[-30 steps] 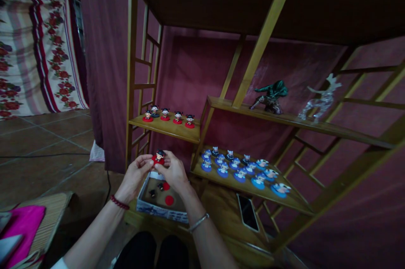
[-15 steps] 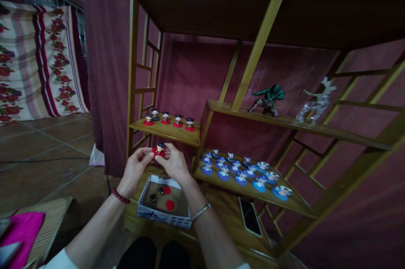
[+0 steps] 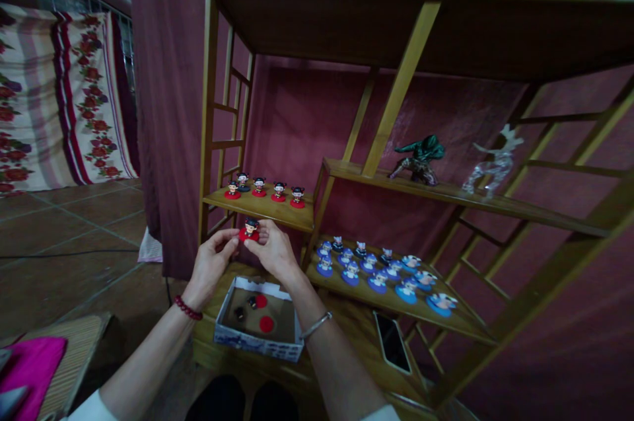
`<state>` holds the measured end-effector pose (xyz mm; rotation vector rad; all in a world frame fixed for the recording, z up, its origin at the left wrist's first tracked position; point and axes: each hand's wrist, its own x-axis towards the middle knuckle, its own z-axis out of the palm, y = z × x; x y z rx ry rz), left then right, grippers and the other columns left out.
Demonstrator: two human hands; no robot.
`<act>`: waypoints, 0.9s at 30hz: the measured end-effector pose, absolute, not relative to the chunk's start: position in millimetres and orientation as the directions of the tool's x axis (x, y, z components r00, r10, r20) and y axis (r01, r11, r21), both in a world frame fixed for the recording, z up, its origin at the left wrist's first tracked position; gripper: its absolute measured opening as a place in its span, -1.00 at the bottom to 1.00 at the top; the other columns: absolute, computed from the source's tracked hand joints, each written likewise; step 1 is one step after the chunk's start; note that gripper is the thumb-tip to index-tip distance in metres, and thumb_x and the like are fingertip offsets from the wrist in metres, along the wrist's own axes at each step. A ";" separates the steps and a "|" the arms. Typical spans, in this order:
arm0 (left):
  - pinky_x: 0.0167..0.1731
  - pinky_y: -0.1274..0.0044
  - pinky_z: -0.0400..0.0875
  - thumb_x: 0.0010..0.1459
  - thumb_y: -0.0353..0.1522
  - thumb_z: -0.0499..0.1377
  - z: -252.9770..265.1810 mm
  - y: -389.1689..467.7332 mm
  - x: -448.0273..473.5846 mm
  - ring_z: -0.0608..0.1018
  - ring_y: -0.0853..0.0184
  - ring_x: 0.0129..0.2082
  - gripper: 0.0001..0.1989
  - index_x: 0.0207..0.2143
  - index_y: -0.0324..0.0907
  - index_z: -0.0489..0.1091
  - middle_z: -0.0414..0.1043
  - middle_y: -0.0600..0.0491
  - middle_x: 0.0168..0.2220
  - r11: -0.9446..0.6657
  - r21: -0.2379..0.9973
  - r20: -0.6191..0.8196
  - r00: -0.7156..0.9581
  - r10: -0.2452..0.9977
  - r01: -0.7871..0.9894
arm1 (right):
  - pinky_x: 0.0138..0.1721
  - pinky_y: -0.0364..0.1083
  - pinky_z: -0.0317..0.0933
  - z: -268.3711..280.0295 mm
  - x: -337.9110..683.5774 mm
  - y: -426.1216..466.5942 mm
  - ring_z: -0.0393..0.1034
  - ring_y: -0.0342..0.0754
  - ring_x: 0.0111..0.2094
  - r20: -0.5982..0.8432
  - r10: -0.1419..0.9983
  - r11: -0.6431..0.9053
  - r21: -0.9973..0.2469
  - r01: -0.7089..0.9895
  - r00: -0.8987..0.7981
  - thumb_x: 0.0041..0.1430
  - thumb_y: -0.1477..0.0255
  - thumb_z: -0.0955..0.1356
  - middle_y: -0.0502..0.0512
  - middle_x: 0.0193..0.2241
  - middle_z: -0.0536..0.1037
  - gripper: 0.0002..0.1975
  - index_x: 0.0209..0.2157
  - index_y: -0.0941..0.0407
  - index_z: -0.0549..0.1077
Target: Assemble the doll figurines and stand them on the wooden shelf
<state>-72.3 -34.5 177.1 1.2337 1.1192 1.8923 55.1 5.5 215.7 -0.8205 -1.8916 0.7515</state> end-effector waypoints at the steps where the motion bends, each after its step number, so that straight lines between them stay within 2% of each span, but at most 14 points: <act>1: -0.39 0.57 0.31 -0.08 -0.28 0.15 178.4 -34.7 -71.8 0.43 0.39 -0.40 -0.74 -0.31 -0.21 0.38 0.42 0.03 -0.35 -0.458 0.887 0.406 -0.383 0.830 -0.052 | -0.24 -0.10 0.30 215.9 54.8 5.7 0.40 -0.12 -0.31 0.497 0.788 0.592 -0.774 0.225 -0.365 -0.15 0.44 0.38 0.09 -0.31 0.50 -0.66 -0.25 0.14 0.31; 6: -0.34 0.55 0.32 -0.13 -0.31 0.18 185.7 -35.3 -69.6 0.43 0.40 -0.39 -0.77 -0.36 -0.23 0.35 0.40 0.04 -0.39 -0.481 0.872 0.411 -0.401 0.819 -0.089 | -0.21 -0.10 0.30 217.5 53.0 6.8 0.40 -0.12 -0.28 0.492 0.784 0.583 -0.793 0.176 -0.379 -0.16 0.47 0.37 0.09 -0.29 0.49 -0.62 -0.21 0.14 0.29; 13: -0.30 0.53 0.30 -0.10 -0.32 0.16 187.5 -30.9 -71.3 0.44 0.38 -0.37 -0.79 -0.36 -0.22 0.33 0.40 0.04 -0.39 -0.511 0.859 0.457 -0.397 0.796 -0.035 | -0.17 -0.08 0.28 224.0 51.8 7.9 0.39 -0.10 -0.23 0.477 0.784 0.563 -0.816 0.130 -0.398 -0.16 0.50 0.37 0.10 -0.23 0.48 -0.57 -0.16 0.12 0.28; 19: -0.32 0.53 0.30 -0.08 -0.31 0.15 192.6 -27.5 -72.8 0.43 0.38 -0.37 -0.78 -0.35 -0.22 0.32 0.40 0.02 -0.38 -0.525 0.851 0.484 -0.406 0.775 0.012 | -0.20 -0.09 0.29 235.6 51.3 5.8 0.39 -0.08 -0.23 0.485 0.779 0.581 -0.796 0.168 -0.399 -0.15 0.47 0.37 0.14 -0.23 0.48 -0.57 -0.16 0.16 0.28; 27: -0.31 0.53 0.29 -0.06 -0.31 0.14 201.8 -19.6 -75.6 0.43 0.37 -0.37 -0.79 -0.33 -0.20 0.37 0.42 0.02 -0.35 -0.560 0.825 0.538 -0.416 0.733 0.081 | -0.19 -0.09 0.28 252.2 49.3 8.7 0.40 -0.10 -0.25 0.488 0.785 0.590 -0.776 0.223 -0.381 -0.16 0.45 0.38 0.09 -0.27 0.50 -0.61 -0.19 0.14 0.32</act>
